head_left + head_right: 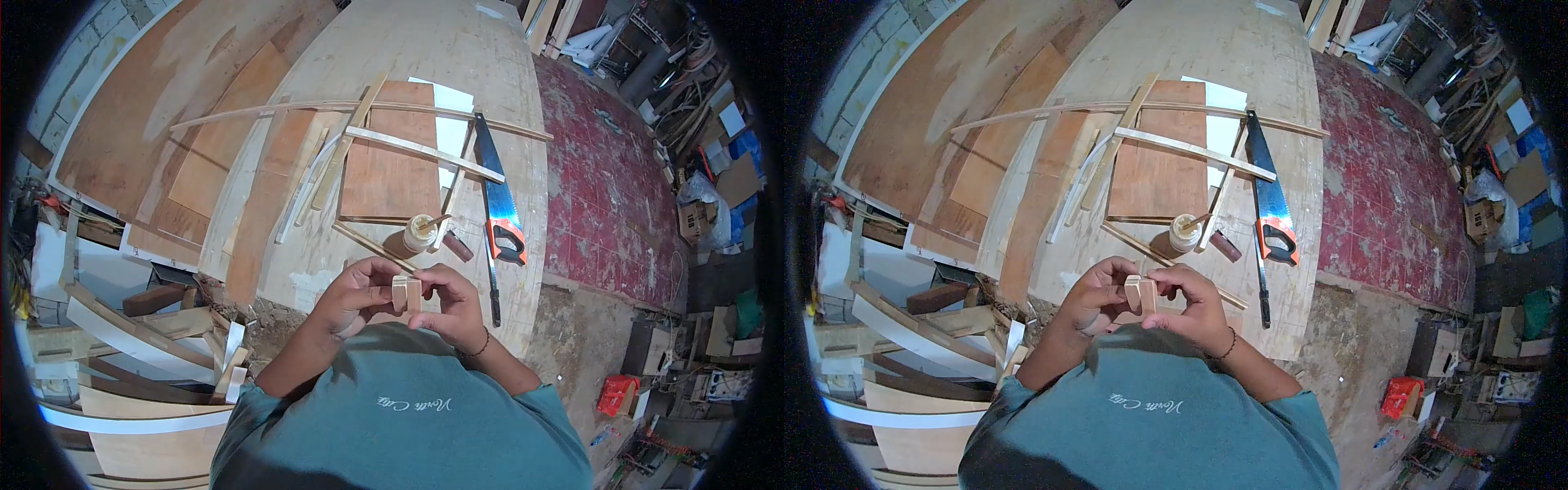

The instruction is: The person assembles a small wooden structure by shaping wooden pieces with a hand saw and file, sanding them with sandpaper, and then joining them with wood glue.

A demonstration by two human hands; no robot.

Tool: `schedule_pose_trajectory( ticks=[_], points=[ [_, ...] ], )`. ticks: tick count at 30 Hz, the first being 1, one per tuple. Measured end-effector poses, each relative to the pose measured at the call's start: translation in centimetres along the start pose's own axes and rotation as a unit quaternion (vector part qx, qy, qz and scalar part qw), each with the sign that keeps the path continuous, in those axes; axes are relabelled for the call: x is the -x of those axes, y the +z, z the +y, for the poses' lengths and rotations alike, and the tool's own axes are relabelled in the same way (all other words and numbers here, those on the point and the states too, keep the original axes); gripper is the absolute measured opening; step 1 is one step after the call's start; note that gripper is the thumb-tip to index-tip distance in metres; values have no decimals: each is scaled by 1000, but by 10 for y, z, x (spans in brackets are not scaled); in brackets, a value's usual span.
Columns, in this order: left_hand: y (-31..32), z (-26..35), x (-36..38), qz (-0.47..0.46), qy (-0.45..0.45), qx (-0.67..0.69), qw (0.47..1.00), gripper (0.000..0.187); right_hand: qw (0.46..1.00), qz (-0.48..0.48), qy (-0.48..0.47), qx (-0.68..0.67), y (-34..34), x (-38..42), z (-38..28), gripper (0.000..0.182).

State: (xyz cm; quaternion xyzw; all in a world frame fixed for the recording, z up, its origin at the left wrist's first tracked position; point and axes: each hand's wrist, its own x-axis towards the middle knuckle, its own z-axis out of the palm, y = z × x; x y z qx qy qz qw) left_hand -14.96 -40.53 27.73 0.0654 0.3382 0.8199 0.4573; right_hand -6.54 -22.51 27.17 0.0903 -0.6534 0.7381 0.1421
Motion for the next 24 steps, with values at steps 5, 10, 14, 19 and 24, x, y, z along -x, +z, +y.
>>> schedule_pose_trajectory(
  ticks=[5, 10, 14, 19, 24],
  points=[
    [-5, -3, 2, -18, 0, 11, 1000, 33, 999, 7, 36, -18, 1, 5, 2, 66],
    [-3, -3, 4, -35, 19, -2, 999, 38, 997, 11, 63, -49, 3, 8, 4, 67],
    [-3, -4, 6, -39, 18, 0, 999, 40, 995, 8, 71, -70, 4, 8, 4, 66],
    [-2, -8, 8, -23, -1, 0, 1000, 39, 995, 14, 75, -67, 5, 9, 6, 64],
    [4, -8, 9, 51, 40, -65, 996, 32, 991, 12, 111, -74, 9, 8, 7, 59]
  ],
)
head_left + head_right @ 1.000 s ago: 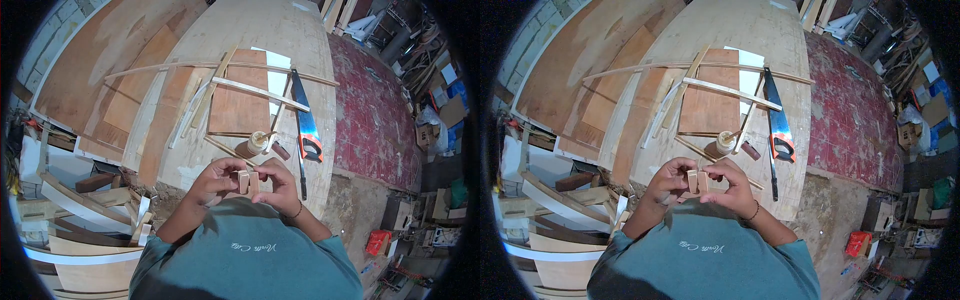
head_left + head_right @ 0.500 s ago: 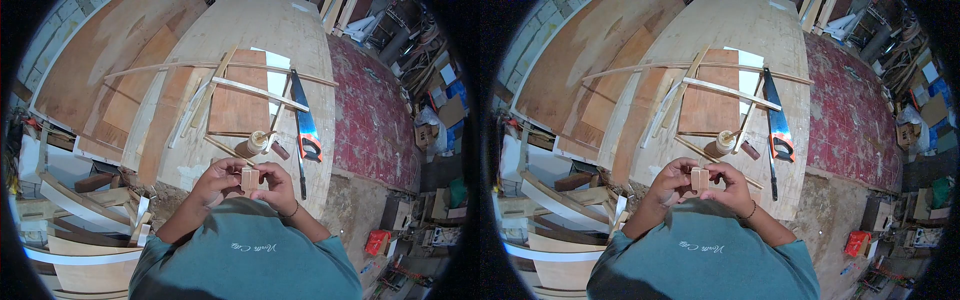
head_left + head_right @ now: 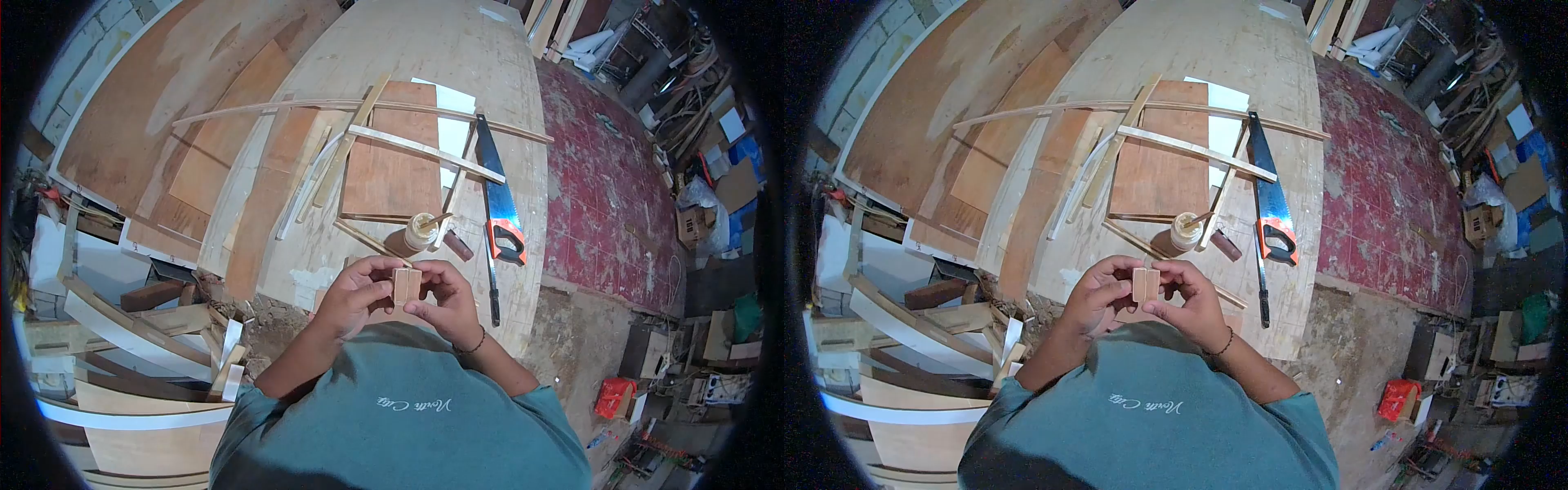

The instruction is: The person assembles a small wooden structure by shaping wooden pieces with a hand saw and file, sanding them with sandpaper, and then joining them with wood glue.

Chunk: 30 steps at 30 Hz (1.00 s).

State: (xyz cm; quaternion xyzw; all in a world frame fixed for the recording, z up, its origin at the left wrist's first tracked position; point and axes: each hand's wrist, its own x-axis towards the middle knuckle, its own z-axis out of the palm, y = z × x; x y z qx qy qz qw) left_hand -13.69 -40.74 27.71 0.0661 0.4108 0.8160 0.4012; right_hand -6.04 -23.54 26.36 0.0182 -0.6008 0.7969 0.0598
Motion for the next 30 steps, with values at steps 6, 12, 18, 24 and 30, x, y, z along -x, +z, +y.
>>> schedule_pose_trajectory(
  ticks=[6, 12, 18, 24, 30],
  points=[
    [-1, 1, 6, 45, 67, -69, 994, 29, 999, 3, -20, -42, 10, -3, 0, 46],
    [-1, 7, 17, 47, 113, -124, 985, 35, 984, -83, 92, -124, 2, -5, -7, 52],
    [8, 8, 18, 18, 129, -144, 981, 43, 971, -93, 105, -193, 9, -8, 1, 51],
    [11, 6, 14, 11, 131, -157, 979, 48, 959, -81, 134, -237, 2, -5, -1, 34],
    [0, 0, 5, 20, 123, -163, 979, 51, 954, -68, 170, -238, -2, -5, 0, 38]
  ],
)
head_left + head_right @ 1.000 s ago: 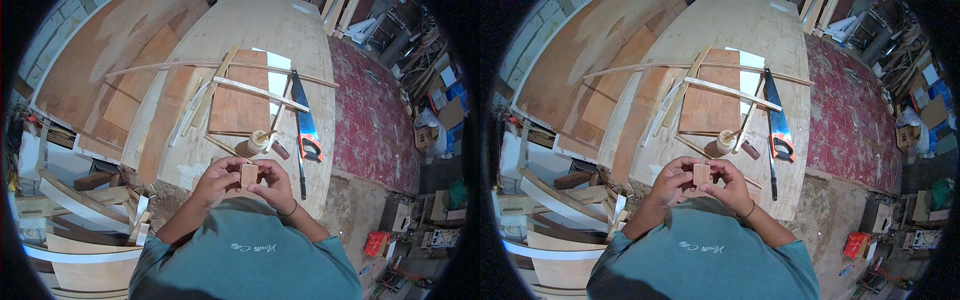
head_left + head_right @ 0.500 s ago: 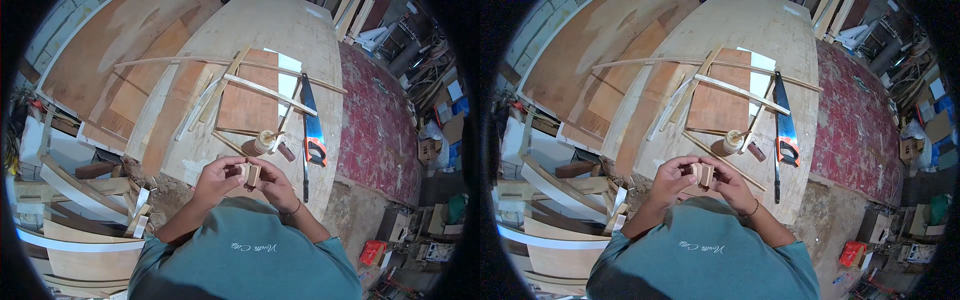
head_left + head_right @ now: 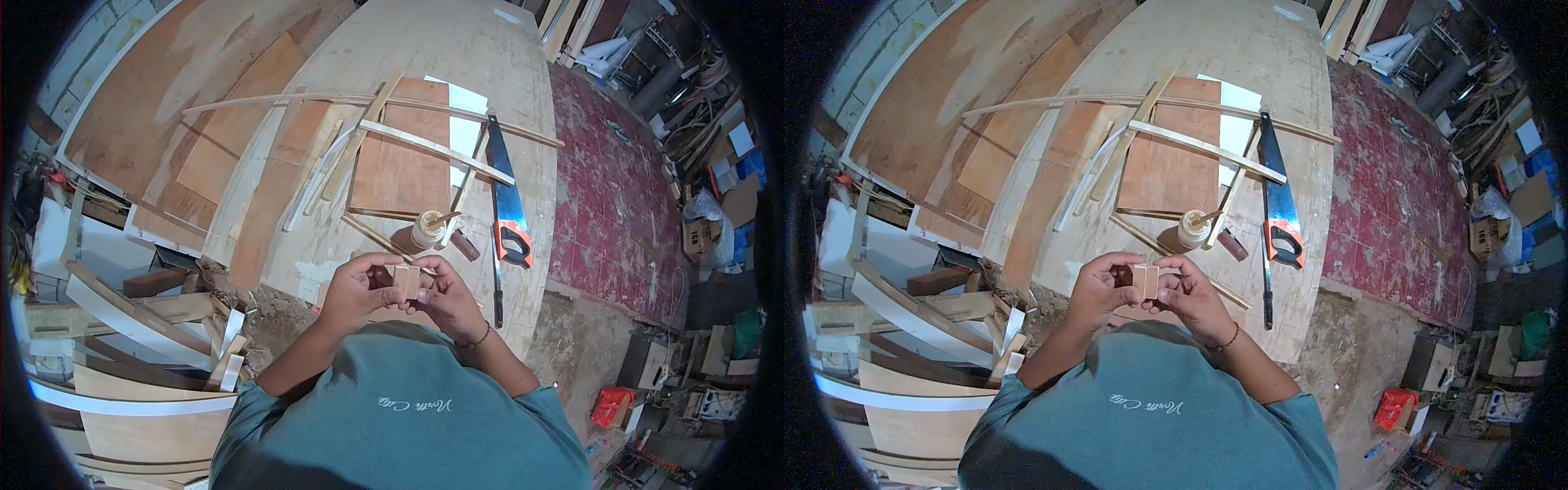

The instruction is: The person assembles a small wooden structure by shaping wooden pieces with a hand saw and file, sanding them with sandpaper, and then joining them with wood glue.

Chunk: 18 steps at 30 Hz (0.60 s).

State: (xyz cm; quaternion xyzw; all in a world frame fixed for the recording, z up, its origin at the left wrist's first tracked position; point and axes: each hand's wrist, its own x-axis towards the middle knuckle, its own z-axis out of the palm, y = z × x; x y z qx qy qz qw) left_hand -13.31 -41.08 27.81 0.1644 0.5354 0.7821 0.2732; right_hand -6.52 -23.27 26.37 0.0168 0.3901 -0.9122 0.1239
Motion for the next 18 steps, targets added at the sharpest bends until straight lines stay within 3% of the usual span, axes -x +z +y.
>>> schedule_pose_trajectory(
  ticks=[4, 6, 18],
  points=[
    [-9, -18, -8, 2, -22, 45, 999, 55, 1000, -1, -18, 7, -7, -5, 9, 39],
    [-13, -30, -12, 3, 17, 82, 996, 58, 999, -7, -53, 13, -15, -9, 17, 39],
    [-17, -32, -13, 4, 40, 51, 998, 55, 995, 16, -70, 77, -19, -15, 20, 40]
  ],
)
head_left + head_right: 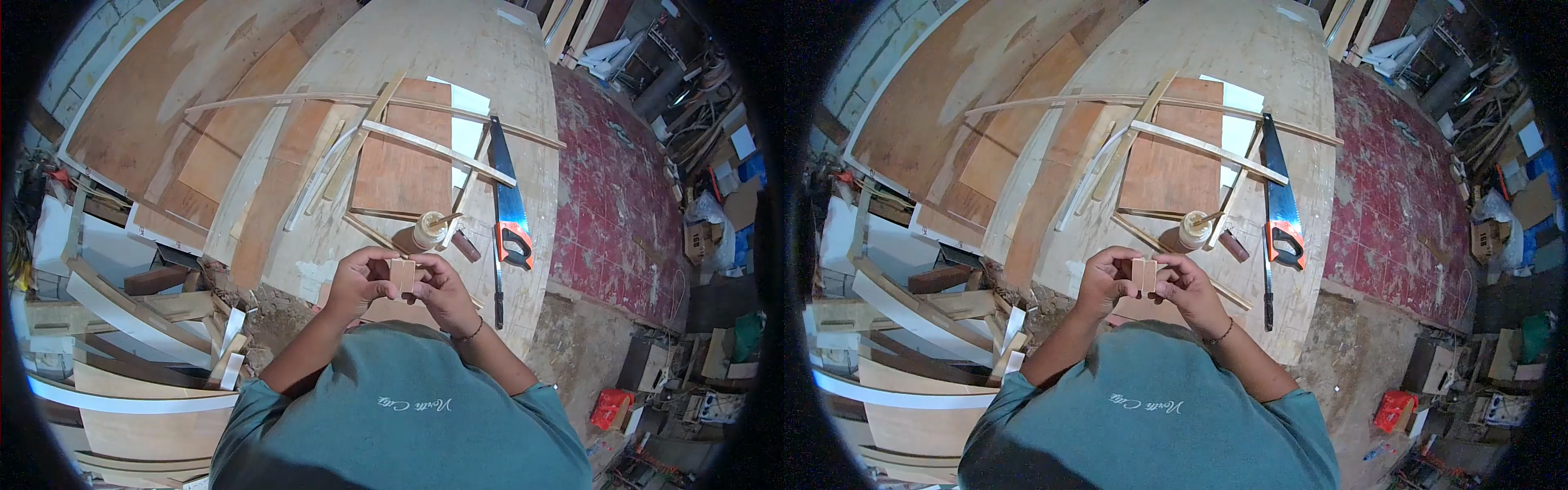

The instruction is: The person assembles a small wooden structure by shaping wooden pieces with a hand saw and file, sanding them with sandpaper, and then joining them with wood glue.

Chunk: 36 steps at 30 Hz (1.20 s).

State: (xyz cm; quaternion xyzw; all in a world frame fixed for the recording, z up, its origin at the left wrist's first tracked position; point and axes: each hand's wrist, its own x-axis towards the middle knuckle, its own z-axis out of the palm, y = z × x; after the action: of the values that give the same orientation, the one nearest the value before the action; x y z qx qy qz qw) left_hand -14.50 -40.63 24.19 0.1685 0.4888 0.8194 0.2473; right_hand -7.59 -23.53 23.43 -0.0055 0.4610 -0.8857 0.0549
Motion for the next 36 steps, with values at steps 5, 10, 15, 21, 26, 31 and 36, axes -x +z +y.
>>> schedule_pose_trajectory(
  ticks=[5, 10, 15, 21, 26, 31, 36],
  points=[
    [4, 17, 1, 13, -65, -5, 998, 54, 1000, 8, -12, 19, -1, -2, 4, 39],
    [2, 21, 2, 14, -48, -58, 997, 43, 992, 11, -54, 113, 0, -4, 9, 42],
    [0, 20, 5, 31, -70, -92, 993, 45, 933, 36, -166, 316, 16, -3, 0, 51],
    [3, 29, 12, 26, -127, -93, 987, 47, 834, -9, -206, 512, 20, -8, -4, 52],
    [-4, 17, 17, 33, -111, -48, 992, 42, 849, -24, -191, 492, 20, -12, -4, 47],
    [-17, 9, 22, 39, -134, -73, 988, 35, 868, -21, -188, 459, 20, -18, 7, 46],
    [-29, 7, 24, 92, -165, -96, 977, 32, 879, 13, -178, 443, -28, -22, 54, 50]
  ],
)
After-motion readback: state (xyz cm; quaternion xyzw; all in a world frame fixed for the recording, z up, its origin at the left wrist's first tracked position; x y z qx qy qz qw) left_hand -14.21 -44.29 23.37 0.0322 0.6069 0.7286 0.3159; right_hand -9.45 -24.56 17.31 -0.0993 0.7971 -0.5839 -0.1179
